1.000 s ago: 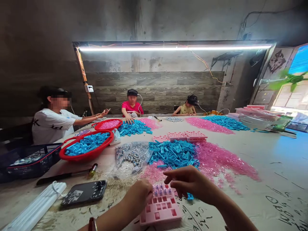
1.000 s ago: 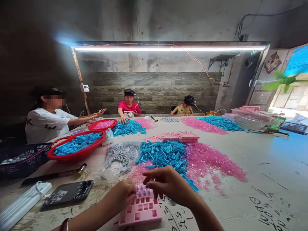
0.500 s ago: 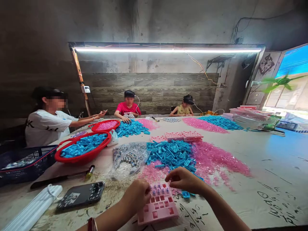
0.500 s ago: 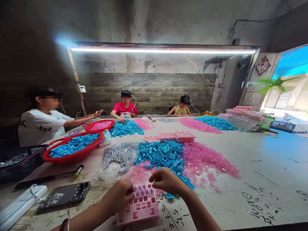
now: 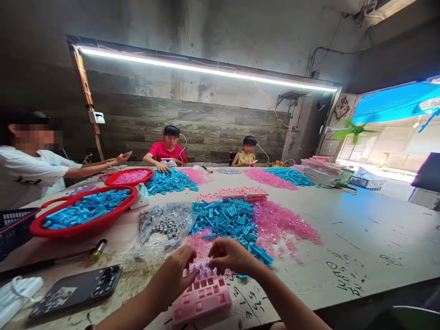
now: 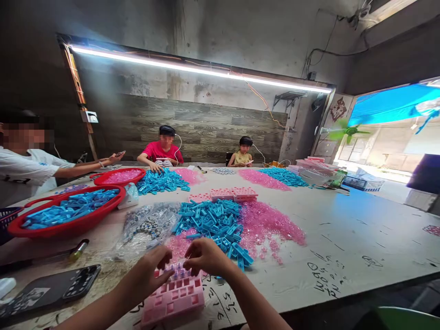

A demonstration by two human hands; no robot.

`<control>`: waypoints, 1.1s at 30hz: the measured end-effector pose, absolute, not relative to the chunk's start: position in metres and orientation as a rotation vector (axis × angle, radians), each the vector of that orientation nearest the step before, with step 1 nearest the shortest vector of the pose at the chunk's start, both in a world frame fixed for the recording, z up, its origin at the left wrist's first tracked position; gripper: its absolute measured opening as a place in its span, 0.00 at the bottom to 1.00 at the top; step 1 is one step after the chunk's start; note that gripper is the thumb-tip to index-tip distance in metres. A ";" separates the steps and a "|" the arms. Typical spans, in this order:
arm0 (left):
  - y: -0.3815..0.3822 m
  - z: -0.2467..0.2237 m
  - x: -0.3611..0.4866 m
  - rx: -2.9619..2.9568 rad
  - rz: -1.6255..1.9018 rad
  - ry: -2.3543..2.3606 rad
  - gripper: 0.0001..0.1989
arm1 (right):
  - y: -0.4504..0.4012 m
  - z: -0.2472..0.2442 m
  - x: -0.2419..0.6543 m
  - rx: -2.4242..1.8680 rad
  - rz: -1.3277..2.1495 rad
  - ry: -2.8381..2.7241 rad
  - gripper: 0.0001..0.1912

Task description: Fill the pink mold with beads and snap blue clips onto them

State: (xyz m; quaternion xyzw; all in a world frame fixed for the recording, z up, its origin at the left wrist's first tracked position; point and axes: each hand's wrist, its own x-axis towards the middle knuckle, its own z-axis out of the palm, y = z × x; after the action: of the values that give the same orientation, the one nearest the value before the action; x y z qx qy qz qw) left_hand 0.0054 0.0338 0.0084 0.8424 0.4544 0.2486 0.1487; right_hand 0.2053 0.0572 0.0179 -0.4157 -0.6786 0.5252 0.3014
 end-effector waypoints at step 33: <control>0.048 0.000 -0.002 2.160 0.755 1.191 0.02 | 0.056 0.007 0.177 -0.897 0.632 -2.296 0.09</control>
State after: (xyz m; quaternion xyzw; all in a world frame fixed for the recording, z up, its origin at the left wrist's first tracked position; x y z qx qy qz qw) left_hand -0.0024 0.0476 0.0003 0.8045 0.4435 0.2811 0.2775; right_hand 0.1770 0.0560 0.0074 -0.3371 -0.8623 0.2373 0.2942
